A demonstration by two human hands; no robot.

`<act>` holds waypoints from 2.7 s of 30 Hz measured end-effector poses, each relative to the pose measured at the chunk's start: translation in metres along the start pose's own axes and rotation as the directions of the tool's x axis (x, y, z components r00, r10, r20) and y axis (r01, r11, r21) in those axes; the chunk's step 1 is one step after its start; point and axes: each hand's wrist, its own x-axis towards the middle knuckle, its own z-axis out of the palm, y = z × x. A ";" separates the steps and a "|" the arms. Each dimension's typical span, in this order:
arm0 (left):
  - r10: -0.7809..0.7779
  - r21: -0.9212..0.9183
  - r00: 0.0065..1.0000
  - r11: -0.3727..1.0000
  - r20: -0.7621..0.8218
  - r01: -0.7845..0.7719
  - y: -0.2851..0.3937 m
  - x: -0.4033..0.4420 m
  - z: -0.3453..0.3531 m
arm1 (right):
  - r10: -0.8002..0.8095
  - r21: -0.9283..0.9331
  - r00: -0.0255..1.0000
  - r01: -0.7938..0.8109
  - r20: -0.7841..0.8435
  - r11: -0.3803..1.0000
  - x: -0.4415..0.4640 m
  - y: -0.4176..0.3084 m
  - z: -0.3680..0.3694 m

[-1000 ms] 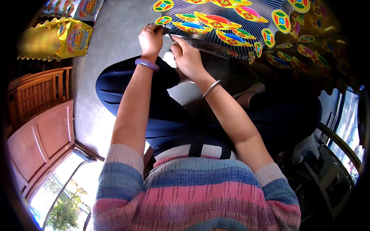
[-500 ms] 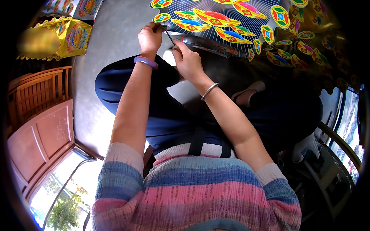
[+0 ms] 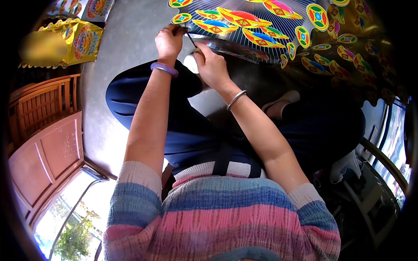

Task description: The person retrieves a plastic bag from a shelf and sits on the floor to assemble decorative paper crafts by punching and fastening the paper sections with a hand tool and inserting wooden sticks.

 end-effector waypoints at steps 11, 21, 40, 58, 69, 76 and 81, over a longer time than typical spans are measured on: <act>-0.036 -0.111 0.999 0.993 0.022 0.038 -0.007 0.002 0.006 | -0.007 0.012 1.000 0.007 -0.010 1.000 0.002 0.001 0.001; -0.001 -0.047 1.000 0.999 0.009 0.002 -0.017 0.007 0.013 | 0.201 0.265 0.980 -0.197 0.015 0.944 0.006 0.001 0.020; 0.066 0.076 0.998 0.995 -0.017 -0.065 -0.001 0.001 0.004 | 0.176 0.202 0.984 -0.177 0.022 0.963 0.008 0.003 0.021; 0.029 0.223 0.985 0.975 -0.168 0.009 -0.014 0.086 0.019 | 0.266 0.229 0.948 -0.302 0.175 0.925 -0.072 -0.025 -0.119; 0.367 -0.402 0.915 0.873 0.168 -0.276 0.130 -0.104 0.092 | 0.199 -0.157 0.973 -0.216 -0.120 0.964 -0.083 -0.016 -0.248; 0.330 -0.492 0.937 0.838 0.109 -0.238 0.131 -0.103 0.130 | 0.184 -0.216 0.980 -0.196 -0.073 0.956 -0.079 0.018 -0.230; 0.252 -0.549 0.957 0.825 0.146 -0.133 0.129 -0.097 0.118 | 0.214 -0.166 0.977 -0.209 0.010 0.964 -0.065 0.030 -0.217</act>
